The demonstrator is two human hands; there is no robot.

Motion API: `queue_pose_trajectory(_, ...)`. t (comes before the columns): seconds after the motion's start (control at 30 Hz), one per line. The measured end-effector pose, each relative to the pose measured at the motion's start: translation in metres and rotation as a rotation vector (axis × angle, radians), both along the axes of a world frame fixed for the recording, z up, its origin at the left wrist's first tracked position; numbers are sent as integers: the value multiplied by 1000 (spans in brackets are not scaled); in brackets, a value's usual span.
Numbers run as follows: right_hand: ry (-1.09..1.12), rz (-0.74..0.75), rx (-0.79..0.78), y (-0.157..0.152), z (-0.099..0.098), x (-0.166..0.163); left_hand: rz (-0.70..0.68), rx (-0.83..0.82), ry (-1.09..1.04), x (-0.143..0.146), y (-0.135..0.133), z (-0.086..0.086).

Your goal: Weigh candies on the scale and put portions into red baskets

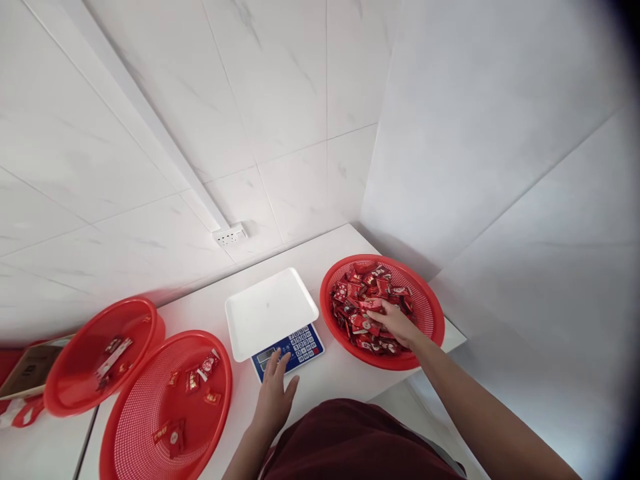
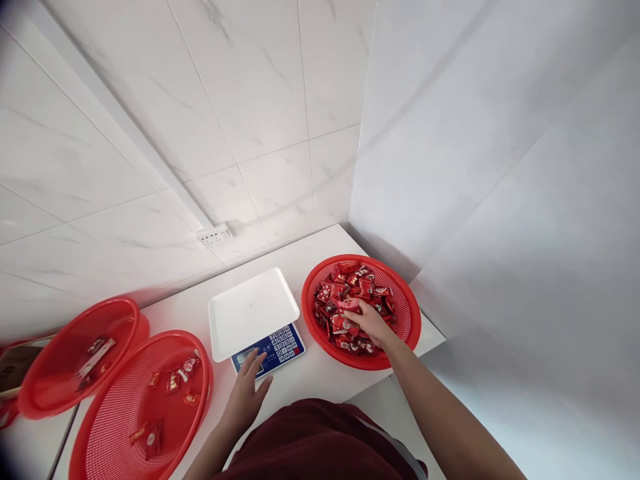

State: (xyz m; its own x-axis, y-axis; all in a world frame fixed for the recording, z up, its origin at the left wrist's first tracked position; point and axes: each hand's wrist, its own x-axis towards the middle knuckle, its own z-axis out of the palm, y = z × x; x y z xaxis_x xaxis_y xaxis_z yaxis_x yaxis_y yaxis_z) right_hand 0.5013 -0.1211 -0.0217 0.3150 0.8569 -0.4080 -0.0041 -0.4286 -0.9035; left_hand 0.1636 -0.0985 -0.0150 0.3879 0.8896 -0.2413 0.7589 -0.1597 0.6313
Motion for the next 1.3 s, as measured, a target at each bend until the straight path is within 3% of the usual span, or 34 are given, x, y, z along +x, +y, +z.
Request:
queue_pose_trajectory(0.1, 211, 209, 123, -1, 26, -23, 1, -216, -263, 30, -1, 15)
queue_pose_trajectory(0.23, 146, 559, 235, -1, 43, -73, 72, -592, -640, 64, -1, 28)
queue_pose_trajectory(0.4, -83, 567, 247, -1, 26, -107, 294, -721, -735, 82, -5, 27)
queue_pose_trajectory(0.53, -251, 539, 233, 13, 17, -77, 543, -695, -830, 76, 6, 22)
queue_pose_trajectory(0.63, -606, 365, 176, 41, 13, -27, 838, -649, -979, 62, 27, 26)
queue_pose_trajectory(0.77, -787, 263, 69, 84, 2, 37, 1008, -647, -1067, 42, 52, 35)
queue_pose_trajectory(0.93, -887, 255, -66, 107, -22, 69, 1002, -683, -1017, 31, 49, 31)
queue_pose_trajectory(1.13, -956, 195, -173, 96, -41, 71, 905, -788, -894, 35, 31, 25)
queue_pose_trajectory(1.3, -940, 191, -171, 90, -43, 78, 828, -848, -867, 44, 26, 28)
